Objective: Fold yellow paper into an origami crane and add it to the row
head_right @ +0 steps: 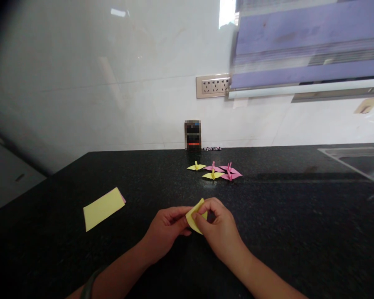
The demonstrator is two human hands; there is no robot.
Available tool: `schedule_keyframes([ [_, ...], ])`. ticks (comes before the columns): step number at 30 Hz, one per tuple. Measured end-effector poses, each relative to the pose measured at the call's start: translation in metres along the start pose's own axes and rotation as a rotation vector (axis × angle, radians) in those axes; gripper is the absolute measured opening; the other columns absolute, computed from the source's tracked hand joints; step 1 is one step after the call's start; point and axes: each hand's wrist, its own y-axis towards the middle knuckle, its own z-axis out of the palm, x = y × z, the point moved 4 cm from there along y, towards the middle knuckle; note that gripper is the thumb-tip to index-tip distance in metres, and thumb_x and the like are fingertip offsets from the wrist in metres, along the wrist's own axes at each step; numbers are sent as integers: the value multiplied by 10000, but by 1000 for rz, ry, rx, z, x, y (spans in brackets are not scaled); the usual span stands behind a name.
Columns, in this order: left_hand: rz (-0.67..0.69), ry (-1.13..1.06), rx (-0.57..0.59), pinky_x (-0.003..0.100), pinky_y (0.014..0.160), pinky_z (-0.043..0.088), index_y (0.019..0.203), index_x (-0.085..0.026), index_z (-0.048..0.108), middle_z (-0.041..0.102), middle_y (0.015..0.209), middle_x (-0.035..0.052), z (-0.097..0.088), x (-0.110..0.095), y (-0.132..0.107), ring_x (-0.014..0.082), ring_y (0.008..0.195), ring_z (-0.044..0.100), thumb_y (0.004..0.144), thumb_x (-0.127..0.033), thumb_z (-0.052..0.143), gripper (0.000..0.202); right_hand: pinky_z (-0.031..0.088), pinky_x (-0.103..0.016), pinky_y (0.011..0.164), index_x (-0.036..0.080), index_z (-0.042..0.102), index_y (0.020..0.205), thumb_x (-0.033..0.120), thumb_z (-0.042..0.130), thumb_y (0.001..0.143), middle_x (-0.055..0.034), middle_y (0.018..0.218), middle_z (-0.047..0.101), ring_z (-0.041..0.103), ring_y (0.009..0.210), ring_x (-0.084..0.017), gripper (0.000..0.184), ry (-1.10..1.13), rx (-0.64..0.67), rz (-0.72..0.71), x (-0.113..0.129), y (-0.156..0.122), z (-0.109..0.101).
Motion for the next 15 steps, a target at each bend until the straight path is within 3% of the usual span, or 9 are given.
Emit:
schedule_keyframes([
  [3,3,-30,20,228,600,458,992,-167,610,637,832,60,0,1,1,148,723,573,740,-286,520,293,406,-213,472,216,405,720,241,613,661,33,673,489,483,561,-112,218,236,-27,103,-6,0,3],
  [6,10,-65,-1,223,585,453,925,-153,635,631,788,53,-2,4,3,136,688,565,718,-276,548,256,407,-213,487,210,453,812,267,631,653,31,678,511,493,566,-109,246,358,55,148,-5,0,7],
  [10,21,-45,-90,219,519,441,828,-132,639,614,678,36,-6,6,4,121,587,558,677,-258,590,203,396,-219,500,164,550,748,317,582,706,13,627,548,496,548,-105,163,413,189,219,-4,-1,11],
  [15,-18,-15,-138,208,455,414,749,-110,605,567,513,3,-9,6,4,97,458,518,675,-233,586,144,382,-180,438,141,585,742,312,604,702,16,614,537,448,484,-62,176,598,213,344,-10,-2,16],
])
